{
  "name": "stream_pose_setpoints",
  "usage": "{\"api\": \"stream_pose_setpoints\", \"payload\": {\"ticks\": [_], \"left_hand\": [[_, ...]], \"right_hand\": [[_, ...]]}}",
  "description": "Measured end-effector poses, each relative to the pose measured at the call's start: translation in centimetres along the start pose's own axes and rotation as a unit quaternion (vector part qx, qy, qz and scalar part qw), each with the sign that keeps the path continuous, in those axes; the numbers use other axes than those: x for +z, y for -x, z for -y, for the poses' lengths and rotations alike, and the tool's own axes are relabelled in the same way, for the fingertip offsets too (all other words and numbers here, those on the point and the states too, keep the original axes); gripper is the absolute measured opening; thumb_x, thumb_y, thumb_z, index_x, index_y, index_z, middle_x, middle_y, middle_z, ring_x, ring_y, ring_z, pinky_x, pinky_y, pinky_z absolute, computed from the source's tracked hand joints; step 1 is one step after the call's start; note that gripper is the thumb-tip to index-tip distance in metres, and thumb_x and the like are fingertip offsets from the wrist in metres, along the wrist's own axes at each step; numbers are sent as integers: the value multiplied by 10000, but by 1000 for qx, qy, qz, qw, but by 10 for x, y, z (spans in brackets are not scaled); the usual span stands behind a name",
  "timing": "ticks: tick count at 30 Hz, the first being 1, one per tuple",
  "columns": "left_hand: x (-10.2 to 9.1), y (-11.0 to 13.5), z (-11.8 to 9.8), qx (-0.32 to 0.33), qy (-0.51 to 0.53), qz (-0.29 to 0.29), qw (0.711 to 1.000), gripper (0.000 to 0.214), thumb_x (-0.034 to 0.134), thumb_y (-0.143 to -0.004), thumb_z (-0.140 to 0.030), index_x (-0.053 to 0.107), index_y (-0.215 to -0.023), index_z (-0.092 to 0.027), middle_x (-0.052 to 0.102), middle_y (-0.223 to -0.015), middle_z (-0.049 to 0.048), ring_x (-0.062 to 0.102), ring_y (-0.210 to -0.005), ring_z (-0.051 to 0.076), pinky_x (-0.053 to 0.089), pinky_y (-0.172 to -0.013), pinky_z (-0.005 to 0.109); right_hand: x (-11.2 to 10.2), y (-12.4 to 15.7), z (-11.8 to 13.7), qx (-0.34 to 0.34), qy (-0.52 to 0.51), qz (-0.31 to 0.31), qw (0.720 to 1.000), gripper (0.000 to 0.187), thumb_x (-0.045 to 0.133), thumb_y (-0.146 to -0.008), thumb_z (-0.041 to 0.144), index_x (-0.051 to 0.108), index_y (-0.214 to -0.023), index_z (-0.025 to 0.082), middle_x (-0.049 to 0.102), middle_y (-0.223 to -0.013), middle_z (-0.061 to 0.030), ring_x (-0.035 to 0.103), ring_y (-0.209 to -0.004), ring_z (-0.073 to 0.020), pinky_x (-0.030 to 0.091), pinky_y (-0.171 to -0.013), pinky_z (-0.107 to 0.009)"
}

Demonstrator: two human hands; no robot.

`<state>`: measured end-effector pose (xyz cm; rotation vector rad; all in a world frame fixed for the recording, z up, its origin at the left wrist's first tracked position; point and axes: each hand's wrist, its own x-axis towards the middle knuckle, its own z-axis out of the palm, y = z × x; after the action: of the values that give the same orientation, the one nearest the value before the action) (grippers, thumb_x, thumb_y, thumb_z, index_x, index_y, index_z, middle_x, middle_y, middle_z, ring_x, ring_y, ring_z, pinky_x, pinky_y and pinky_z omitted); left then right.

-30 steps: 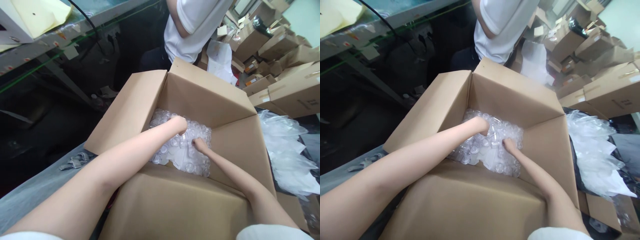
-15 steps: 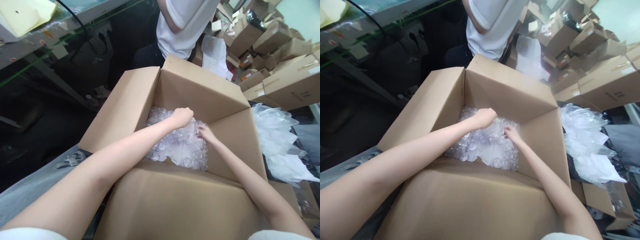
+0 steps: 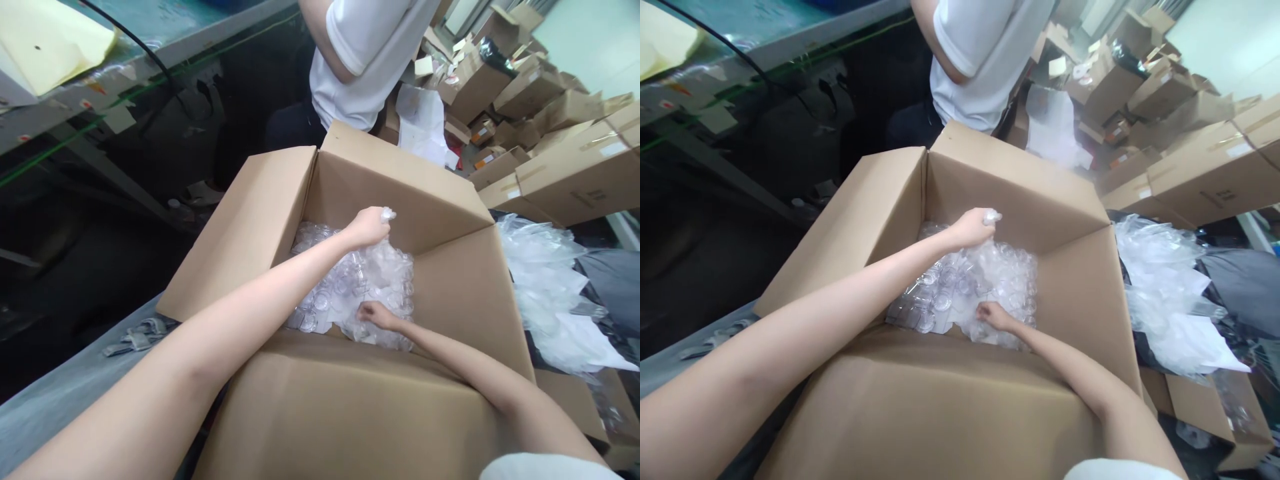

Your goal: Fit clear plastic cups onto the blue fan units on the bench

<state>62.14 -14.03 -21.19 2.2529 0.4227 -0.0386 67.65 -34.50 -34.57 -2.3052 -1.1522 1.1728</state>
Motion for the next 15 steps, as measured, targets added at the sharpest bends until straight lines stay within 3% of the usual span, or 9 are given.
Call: {"api": "stream_pose_setpoints", "payload": {"ticks": [2,6,10,15], "left_hand": [[1,2,2,-15,-7,29,999,359,499,-862,-262,581,-1172,-102,659,-1195,148,639,-1033,254,506,-825,295],[4,7,5,-39,-31,103,993,381,753,-657,-405,696,-894,-111,729,-888,130,684,-877,290,520,-749,308],[4,7,6,-45,-25,56,997,426,759,-657,-472,692,-901,-130,725,-932,127,682,-896,280,512,-749,308],[1,3,9,-40,30,44,998,491,710,-692,-579,685,-890,-131,728,-936,103,680,-850,233,500,-683,270]], "right_hand": [[-13,-12,6,-29,-52,-21,998,217,602,-947,323,626,-1032,125,651,-947,-38,641,-777,-149,562,-706,-324],[-53,-33,33,-112,-159,-128,973,213,600,-942,341,626,-958,130,643,-906,-26,627,-787,-151,541,-726,-326],[-85,-34,56,-176,-253,-218,926,237,670,-881,372,621,-870,140,634,-815,-3,604,-716,-134,514,-687,-296],[-101,-29,55,-177,-337,-306,873,222,757,-801,314,624,-810,138,636,-771,15,596,-685,-122,504,-677,-277]]}}
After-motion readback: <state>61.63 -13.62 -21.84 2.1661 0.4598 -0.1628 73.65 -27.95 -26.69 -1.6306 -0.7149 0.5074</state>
